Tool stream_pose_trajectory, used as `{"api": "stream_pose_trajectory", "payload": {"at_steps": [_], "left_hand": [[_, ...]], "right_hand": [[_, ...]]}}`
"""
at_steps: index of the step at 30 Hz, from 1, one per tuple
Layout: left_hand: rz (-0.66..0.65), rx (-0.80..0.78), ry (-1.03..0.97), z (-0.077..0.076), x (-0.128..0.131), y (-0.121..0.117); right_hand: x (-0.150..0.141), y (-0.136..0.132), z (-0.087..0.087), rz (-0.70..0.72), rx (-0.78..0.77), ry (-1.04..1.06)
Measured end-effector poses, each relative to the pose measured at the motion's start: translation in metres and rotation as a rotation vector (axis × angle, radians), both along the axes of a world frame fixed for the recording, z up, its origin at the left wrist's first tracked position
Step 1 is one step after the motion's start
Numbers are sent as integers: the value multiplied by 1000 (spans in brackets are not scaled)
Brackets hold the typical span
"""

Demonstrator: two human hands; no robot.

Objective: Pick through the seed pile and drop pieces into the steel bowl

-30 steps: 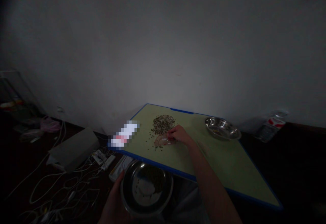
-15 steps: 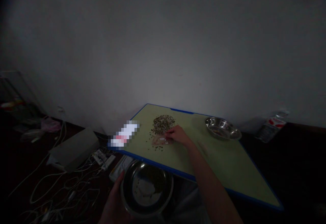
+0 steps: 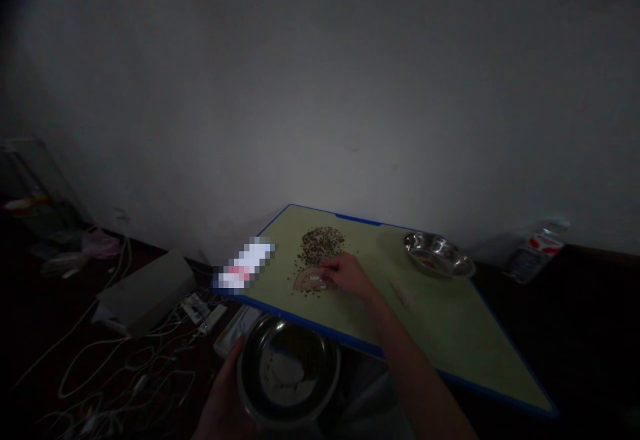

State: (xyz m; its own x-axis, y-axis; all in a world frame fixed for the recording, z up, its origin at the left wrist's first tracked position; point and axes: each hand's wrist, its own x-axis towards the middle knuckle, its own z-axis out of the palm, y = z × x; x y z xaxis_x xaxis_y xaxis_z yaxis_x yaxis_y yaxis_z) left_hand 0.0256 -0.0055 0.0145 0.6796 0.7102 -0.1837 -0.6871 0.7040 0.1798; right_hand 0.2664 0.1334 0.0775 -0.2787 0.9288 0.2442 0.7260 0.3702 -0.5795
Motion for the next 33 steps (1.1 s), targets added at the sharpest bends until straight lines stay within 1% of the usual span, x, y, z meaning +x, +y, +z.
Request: {"api": "stream_pose_trajectory", "payload": {"at_steps": [5, 12, 17, 20, 27, 30, 33], "left_hand": [[-8, 6, -8, -3, 1, 0], [-16, 17, -69, -10, 1, 1], [-29, -13, -84, -10, 1, 1], [-32, -5, -71, -9, 2, 0], [-38, 40, -53, -7, 1, -1], [-44, 45, -46, -2, 2, -2], [-15, 29, -58, 2, 5, -2]], "right_hand": [[-4, -21, -2, -134, 137, -88], [4, -50, -14, -168, 336, -125], [13, -69, -24, -159, 433, -64], [14, -78, -26, -151, 489, -119], [11, -88, -24, -79, 583, -275], [13, -92, -27, -46, 625, -280], [15, -98, -30, -20, 666, -291]]}}
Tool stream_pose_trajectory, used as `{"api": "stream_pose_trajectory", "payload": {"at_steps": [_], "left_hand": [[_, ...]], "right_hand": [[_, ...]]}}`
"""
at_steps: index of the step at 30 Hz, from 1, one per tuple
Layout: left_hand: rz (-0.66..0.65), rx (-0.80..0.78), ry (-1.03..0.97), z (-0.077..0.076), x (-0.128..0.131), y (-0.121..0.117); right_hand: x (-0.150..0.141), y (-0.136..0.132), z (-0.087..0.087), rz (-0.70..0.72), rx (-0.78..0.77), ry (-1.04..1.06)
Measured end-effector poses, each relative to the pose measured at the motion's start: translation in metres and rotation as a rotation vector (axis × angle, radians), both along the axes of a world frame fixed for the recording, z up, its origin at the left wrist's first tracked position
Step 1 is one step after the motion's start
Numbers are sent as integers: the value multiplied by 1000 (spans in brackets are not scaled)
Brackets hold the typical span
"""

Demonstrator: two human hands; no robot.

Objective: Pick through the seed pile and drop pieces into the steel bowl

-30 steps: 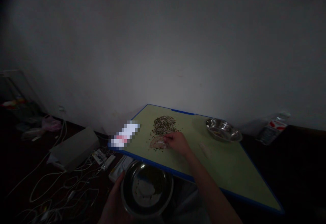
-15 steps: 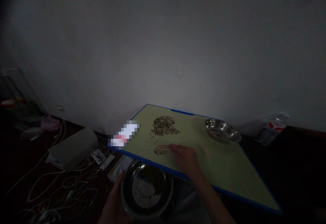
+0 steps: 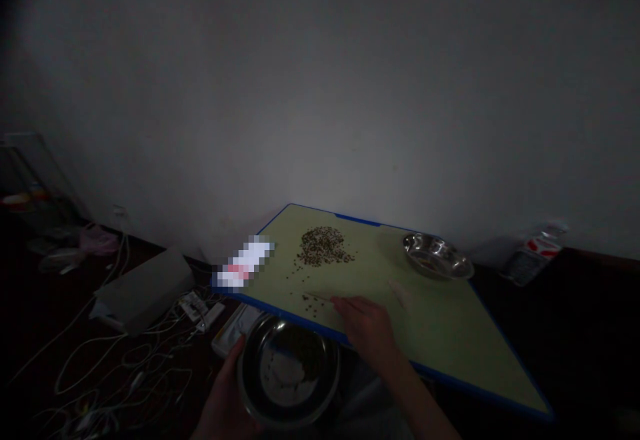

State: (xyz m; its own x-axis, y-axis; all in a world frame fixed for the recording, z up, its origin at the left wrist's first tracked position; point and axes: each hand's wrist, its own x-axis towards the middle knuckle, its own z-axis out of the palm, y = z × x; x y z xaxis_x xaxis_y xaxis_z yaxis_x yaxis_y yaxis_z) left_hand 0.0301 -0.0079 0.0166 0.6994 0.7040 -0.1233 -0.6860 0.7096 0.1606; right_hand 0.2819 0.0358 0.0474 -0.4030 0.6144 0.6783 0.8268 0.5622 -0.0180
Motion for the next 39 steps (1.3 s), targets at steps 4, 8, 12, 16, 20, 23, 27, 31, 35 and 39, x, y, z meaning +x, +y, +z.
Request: {"api": "stream_pose_trajectory", "payload": {"at_steps": [4, 8, 12, 16, 20, 23, 27, 31, 35, 39], "left_hand": [[22, -27, 39, 0, 2, 1], [15, -26, 58, 3, 2, 0], [30, -44, 93, 11, 3, -1], [35, -57, 109, 12, 4, -2], [24, -26, 90, 6, 3, -1], [15, 6, 86, 1, 3, 0], [3, 28, 45, 0, 2, 2], [30, 12, 68, 2, -1, 2], [40, -25, 66, -3, -6, 4], [13, -22, 36, -11, -12, 7]], "right_hand": [[-2, -9, -1, -8, 31, -44], [-10, -23, 1, 5, 67, -63], [-20, -37, 3, 16, 68, -68], [-26, -44, 7, 23, 65, -36], [-26, -42, 8, 21, 33, -2], [-23, -33, 7, -15, 22, 49], [-22, -15, 7, -102, 61, 80], [-25, -3, 7, -151, 33, 13], [-31, -8, 6, -113, 13, -28], [-35, -22, 9, -24, 0, -15]]}}
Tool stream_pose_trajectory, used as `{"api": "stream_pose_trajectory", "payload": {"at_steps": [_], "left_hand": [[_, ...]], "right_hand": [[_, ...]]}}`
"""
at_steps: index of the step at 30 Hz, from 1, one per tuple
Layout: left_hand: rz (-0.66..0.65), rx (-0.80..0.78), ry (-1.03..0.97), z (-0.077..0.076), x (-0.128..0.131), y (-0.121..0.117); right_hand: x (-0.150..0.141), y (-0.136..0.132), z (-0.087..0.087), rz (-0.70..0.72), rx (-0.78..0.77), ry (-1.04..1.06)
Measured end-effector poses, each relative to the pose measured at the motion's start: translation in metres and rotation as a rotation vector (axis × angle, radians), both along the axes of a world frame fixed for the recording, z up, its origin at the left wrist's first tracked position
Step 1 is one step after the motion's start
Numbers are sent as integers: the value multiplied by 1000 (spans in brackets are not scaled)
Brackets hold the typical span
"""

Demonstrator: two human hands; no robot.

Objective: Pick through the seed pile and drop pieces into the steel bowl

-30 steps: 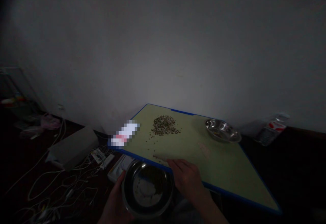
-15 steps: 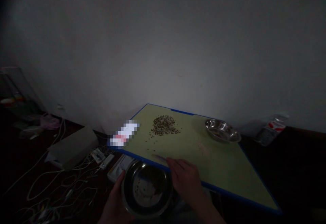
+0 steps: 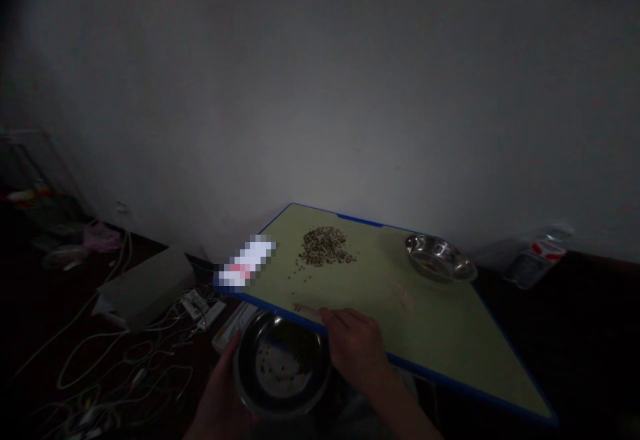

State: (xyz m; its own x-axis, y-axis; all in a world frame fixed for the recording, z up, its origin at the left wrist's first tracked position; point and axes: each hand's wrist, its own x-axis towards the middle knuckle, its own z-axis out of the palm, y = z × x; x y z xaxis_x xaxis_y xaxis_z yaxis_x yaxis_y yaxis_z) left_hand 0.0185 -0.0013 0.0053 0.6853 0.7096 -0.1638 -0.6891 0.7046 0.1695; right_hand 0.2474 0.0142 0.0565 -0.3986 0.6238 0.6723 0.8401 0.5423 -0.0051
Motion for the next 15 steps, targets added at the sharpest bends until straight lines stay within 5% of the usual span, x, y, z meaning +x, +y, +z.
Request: {"api": "stream_pose_trajectory", "payload": {"at_steps": [7, 15], "left_hand": [[-15, 14, -14, -1, -1, 1], [26, 8, -11, 4, 1, 1]], "right_hand": [[-5, -6, 2, 46, -24, 84], [-4, 4, -5, -55, 61, 74]]}}
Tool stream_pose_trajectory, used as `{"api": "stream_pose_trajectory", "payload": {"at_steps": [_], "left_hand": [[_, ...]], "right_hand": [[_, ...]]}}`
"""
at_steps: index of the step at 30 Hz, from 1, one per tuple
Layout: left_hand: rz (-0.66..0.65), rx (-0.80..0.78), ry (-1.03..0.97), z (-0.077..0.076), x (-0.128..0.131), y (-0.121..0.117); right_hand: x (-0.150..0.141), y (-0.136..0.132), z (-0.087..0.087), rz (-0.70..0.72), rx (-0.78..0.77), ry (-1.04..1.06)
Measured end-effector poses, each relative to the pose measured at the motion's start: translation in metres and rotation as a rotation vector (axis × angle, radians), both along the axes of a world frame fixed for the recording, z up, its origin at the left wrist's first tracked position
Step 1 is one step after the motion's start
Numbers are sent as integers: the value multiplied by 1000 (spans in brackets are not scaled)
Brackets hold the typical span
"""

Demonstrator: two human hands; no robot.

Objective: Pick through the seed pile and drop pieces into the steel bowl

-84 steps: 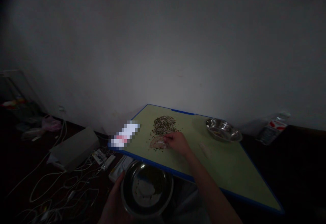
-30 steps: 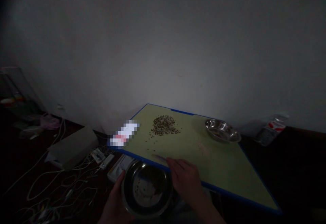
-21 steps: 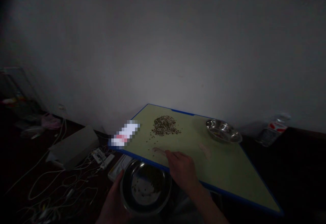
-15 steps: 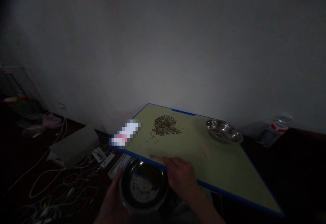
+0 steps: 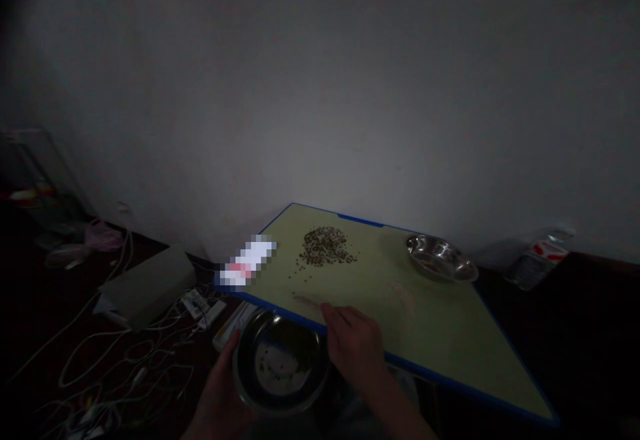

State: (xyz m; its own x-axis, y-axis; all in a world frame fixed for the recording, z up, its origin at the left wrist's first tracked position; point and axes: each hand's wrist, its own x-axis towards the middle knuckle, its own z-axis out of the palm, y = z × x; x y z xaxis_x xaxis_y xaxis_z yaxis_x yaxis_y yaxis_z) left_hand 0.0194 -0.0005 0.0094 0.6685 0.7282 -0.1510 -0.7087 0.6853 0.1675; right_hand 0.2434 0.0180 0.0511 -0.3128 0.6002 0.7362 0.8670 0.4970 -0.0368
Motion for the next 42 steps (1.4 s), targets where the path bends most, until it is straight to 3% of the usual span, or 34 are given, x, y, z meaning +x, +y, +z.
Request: {"api": "stream_pose_trajectory", "payload": {"at_steps": [6, 10, 14, 18, 25, 30, 36, 42], "left_hand": [[-5, 54, -21, 0, -2, 2], [32, 138, -16, -9, -6, 3], [-11, 200, -52, -20, -10, 7], [-35, 217, -58, -22, -11, 9], [77, 161, 42, -9, -4, 3], [143, 144, 133, -2, 0, 0], [134, 94, 148, -12, -2, 0], [112, 109, 90, -15, 1, 1]], "right_hand": [[-9, 20, 1, -88, 18, -42], [-11, 19, 0, -14, -12, -50], [-8, 6, 1, 103, -47, -20], [-6, -1, 0, 153, -43, 10], [-5, 10, -2, -64, 64, -63], [-22, 13, 3, -109, 161, -197], [-41, 12, -1, -159, 109, -306], [-28, 7, -9, -216, 95, -315]]}}
